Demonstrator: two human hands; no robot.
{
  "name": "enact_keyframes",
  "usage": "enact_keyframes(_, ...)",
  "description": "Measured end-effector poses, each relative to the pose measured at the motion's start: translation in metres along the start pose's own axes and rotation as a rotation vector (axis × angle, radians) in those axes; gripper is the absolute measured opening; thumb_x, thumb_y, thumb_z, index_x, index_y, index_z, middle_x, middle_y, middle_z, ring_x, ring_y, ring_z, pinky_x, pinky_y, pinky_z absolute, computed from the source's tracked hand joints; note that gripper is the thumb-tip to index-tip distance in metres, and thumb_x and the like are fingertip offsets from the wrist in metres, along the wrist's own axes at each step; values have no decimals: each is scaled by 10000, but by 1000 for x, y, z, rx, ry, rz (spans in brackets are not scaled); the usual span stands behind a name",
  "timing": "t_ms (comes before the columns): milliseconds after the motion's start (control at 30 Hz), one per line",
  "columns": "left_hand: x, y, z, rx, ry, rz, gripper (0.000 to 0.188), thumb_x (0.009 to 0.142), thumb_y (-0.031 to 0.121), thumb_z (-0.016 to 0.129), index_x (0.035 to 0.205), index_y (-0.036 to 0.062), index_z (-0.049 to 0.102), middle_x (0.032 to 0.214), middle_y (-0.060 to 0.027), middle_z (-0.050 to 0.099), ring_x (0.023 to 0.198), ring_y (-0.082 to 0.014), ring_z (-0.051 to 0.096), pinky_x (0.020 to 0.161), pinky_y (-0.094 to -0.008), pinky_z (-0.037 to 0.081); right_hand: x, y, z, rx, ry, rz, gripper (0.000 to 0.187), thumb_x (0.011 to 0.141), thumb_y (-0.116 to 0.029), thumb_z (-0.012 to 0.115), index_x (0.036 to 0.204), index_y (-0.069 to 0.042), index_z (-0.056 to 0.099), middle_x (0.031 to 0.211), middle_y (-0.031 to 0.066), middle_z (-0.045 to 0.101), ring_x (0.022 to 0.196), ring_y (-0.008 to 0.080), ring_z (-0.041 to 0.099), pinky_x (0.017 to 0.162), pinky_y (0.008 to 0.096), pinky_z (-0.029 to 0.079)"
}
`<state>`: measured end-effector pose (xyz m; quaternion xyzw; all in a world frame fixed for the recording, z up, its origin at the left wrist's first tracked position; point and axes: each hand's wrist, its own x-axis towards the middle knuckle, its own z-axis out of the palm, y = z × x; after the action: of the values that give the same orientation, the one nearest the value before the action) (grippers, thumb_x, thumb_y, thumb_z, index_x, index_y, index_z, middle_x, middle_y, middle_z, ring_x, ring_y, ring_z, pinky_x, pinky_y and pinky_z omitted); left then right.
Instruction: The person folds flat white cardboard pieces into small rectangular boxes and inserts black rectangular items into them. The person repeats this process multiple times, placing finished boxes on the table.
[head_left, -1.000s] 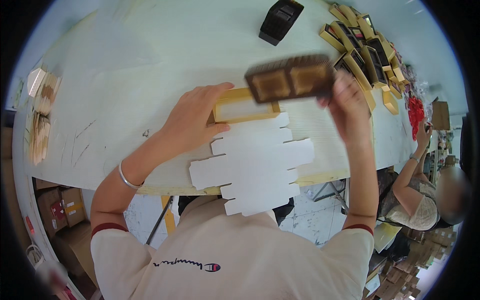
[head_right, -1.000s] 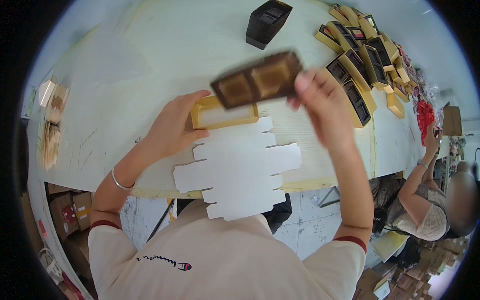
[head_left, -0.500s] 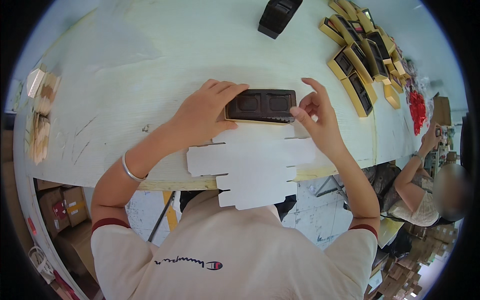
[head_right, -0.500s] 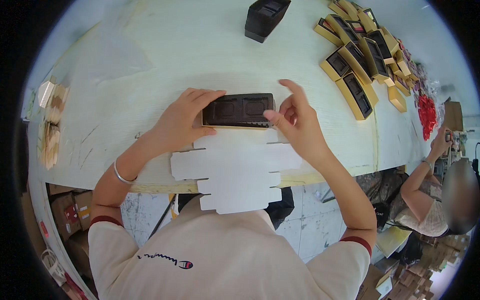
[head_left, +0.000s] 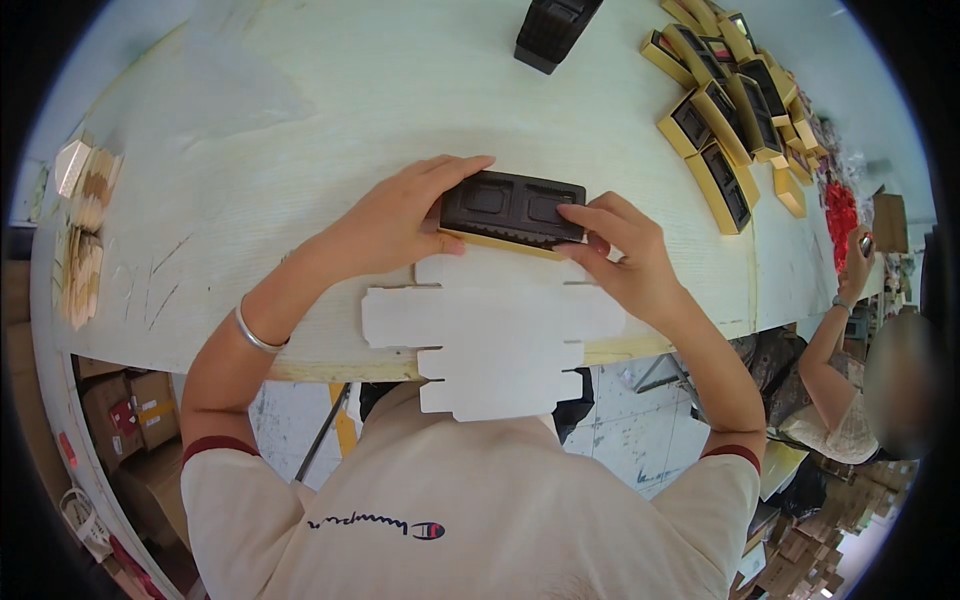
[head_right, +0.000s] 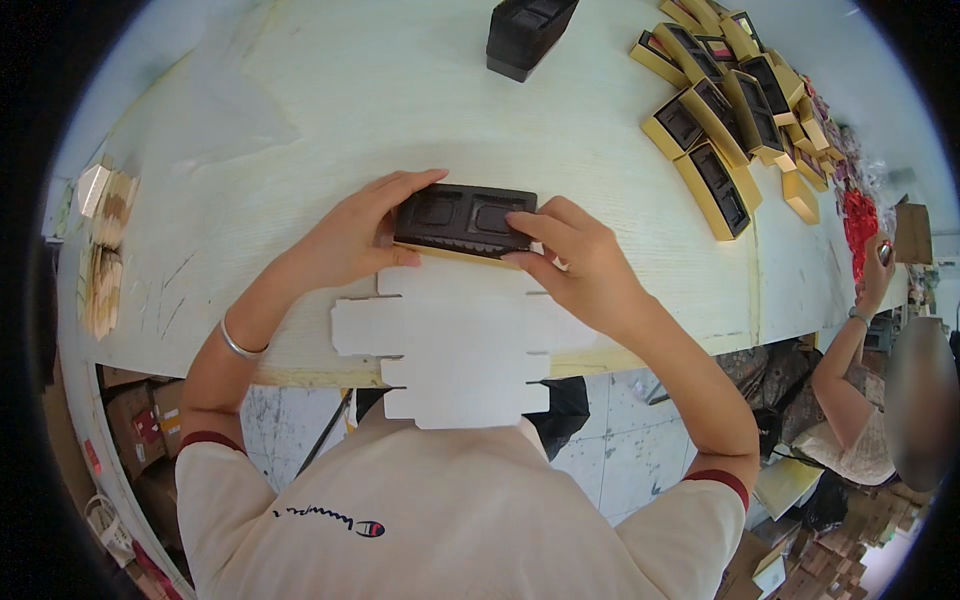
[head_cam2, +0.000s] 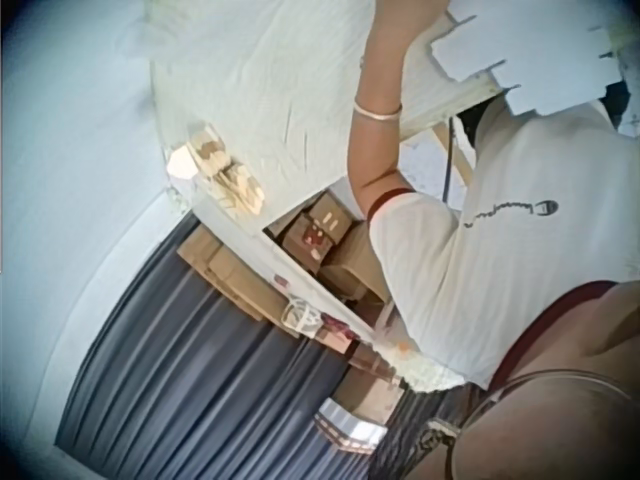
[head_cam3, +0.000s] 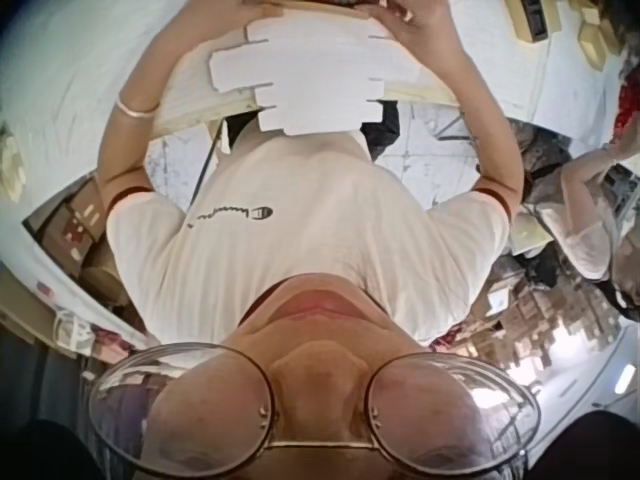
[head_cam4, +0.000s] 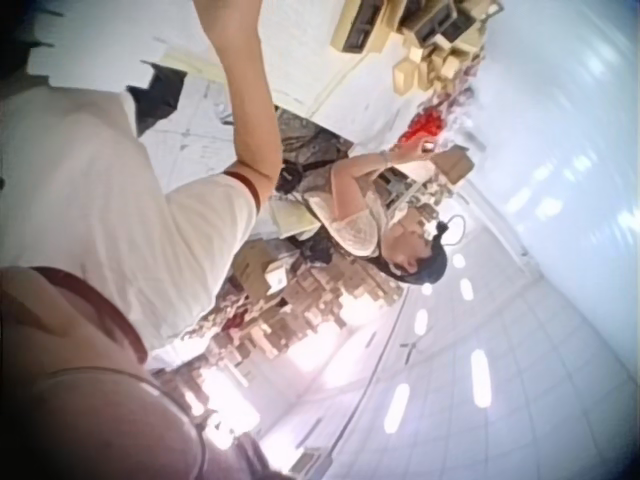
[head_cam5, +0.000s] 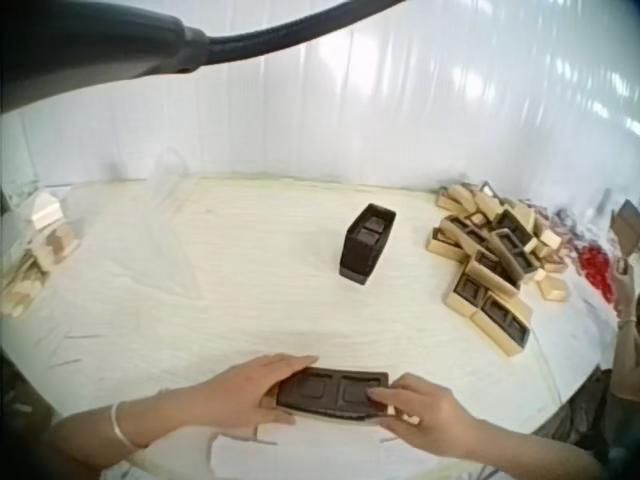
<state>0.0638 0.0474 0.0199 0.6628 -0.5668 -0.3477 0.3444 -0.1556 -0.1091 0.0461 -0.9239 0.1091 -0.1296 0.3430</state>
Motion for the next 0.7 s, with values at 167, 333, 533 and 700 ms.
enact_keyframes(167,-1,1,0,301,37,93,824,693,111,781,1411,128,376,1317,-116,459,1161,-313,470,1000,-373,414,17,-8,-8,-152,-166,-89,355,787,-47,692,1130,0,611,879,132,560,714,283,584,640,356,483)
enact_keyframes(333,5,10,18,583,191,140,828,705,300,778,1401,94,381,1337,-112,457,1221,-304,434,1013,-395,400,32,6,-19,6,-343,-184,345,798,9,644,1141,-5,616,896,116,576,758,301,609,669,363,491)
enact_keyframes(533,25,6,10,447,61,221,784,676,264,796,1360,107,447,1297,-100,487,1228,-316,424,1021,-400,400,38,9,-21,-491,-203,-455,397,736,-80,686,1131,-92,650,915,83,566,800,235,595,672,333,502)
enact_keyframes(700,27,5,4,493,13,358,797,631,237,819,1345,138,478,1289,-96,500,1242,-329,414,1026,-422,400,34,9,-8,-651,-157,-671,332,740,-98,635,1066,-39,629,787,71,543,708,207,584,637,312,497)
